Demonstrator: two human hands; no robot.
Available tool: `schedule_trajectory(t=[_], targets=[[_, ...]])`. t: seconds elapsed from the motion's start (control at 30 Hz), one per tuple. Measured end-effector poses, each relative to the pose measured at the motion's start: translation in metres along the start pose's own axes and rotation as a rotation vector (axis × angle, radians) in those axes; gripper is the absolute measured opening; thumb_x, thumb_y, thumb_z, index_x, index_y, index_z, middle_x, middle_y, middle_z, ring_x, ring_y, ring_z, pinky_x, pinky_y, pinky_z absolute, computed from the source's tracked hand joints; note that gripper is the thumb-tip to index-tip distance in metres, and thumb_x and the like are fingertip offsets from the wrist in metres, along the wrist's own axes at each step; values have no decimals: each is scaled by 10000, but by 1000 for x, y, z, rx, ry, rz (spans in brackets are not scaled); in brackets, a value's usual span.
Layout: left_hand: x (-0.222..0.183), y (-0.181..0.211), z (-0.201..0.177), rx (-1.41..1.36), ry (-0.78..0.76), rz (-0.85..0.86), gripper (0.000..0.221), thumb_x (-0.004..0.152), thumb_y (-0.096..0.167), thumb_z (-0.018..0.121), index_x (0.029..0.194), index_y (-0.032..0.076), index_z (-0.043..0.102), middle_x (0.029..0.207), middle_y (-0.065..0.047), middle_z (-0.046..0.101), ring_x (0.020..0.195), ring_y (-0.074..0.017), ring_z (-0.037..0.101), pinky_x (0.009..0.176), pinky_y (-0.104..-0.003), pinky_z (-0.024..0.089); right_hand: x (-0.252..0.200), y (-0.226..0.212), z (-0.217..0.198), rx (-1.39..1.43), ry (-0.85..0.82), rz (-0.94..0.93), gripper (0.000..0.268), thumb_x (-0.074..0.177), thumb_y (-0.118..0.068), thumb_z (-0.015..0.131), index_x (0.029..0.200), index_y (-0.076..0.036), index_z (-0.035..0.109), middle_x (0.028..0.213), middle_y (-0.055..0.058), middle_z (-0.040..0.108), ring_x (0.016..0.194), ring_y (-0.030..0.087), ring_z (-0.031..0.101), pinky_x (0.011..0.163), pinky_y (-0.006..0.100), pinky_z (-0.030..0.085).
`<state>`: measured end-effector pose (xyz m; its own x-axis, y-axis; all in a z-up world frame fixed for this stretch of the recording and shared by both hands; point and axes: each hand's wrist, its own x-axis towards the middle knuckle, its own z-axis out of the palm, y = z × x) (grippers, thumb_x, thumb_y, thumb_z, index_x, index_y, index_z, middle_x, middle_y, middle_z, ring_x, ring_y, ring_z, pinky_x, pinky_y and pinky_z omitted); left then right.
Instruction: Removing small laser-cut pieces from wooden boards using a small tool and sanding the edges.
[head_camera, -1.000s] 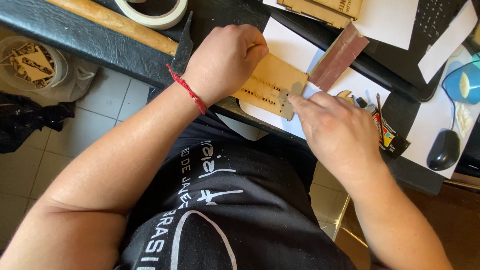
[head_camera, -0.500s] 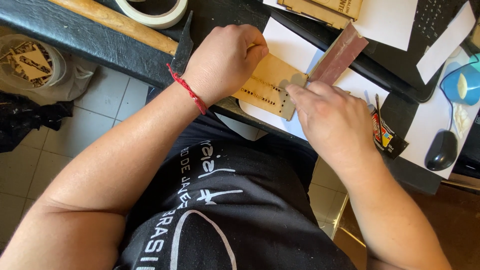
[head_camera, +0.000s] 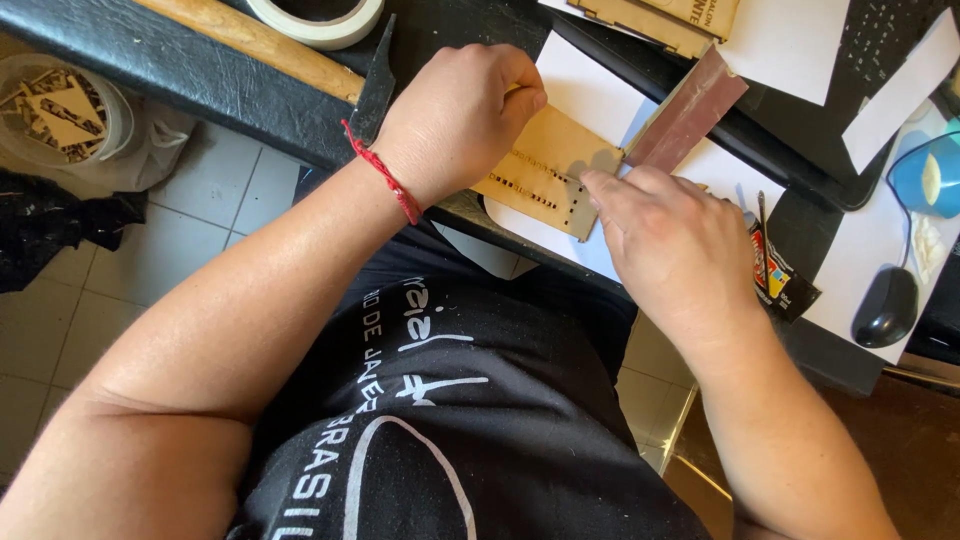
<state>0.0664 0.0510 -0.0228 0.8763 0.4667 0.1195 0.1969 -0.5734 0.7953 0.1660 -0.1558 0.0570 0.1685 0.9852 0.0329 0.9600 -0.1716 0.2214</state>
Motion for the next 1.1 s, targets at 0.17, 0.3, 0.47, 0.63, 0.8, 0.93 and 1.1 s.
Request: schedule_trajectory(t=[0.17, 0.3, 0.47, 0.63, 0.8, 0.93, 1.1], targets=[[1, -1, 1, 9, 1, 19, 241, 932, 232, 541, 884, 97, 734, 772, -79, 721, 688, -333, 637, 589, -464, 459, 1, 0, 1, 8, -7, -3, 239, 989, -218, 682, 1211, -248, 765, 812, -16, 637, 540, 293, 618, 414, 460, 514], [2, 0, 0, 11, -4, -13, 236, 918, 243, 543, 878, 109, 733, 751, -85, 721, 694, -352, 635, 592, -471, 450, 1, 1, 4, 7, -19, 2, 230, 997, -240, 671, 1208, -260, 761, 803, -16, 612, 509, 310, 602, 402, 477, 512], [2, 3, -2, -5, -19, -38, 240, 922, 238, 534, 888, 108, 733, 763, -81, 722, 704, -341, 638, 599, -468, 456, 7, 4, -12, 241, -40, 25, 262, 1016, -174, 642, 1258, -148, 739, 914, 25, 714, 618, 265, 632, 492, 444, 538], [1, 3, -2, 5, -14, -38, 242, 914, 258, 544, 884, 121, 741, 729, -93, 711, 692, -358, 631, 589, -474, 448, -11, 7, -15, 1377, 20, 440, 143, 1040, 40, 463, 1119, 40, 582, 924, 187, 662, 714, 264, 718, 627, 314, 617], [1, 3, -2, 6, -6, -16, 248, 912, 233, 526, 874, 106, 735, 743, -93, 716, 692, -354, 635, 588, -478, 447, -50, 30, 29, 2226, 202, 569, 213, 1015, -126, 500, 1162, -51, 635, 999, 218, 696, 850, 330, 708, 690, 388, 610], [1, 3, -2, 12, 3, -8, 247, 915, 218, 529, 876, 98, 741, 746, -93, 720, 689, -342, 642, 577, -468, 451, -41, 13, 41, 2097, 393, 451, 432, 865, 20, 550, 1287, -39, 478, 909, 185, 686, 674, 285, 597, 605, 329, 470], [2, 2, 0, 25, 2, -12, 236, 909, 224, 531, 854, 109, 730, 757, -90, 717, 693, -354, 636, 593, -478, 451, -11, -1, 57, 1637, 495, 390, 263, 998, -315, 571, 1048, -66, 503, 657, 47, 434, 565, 131, 420, 577, 271, 366]])
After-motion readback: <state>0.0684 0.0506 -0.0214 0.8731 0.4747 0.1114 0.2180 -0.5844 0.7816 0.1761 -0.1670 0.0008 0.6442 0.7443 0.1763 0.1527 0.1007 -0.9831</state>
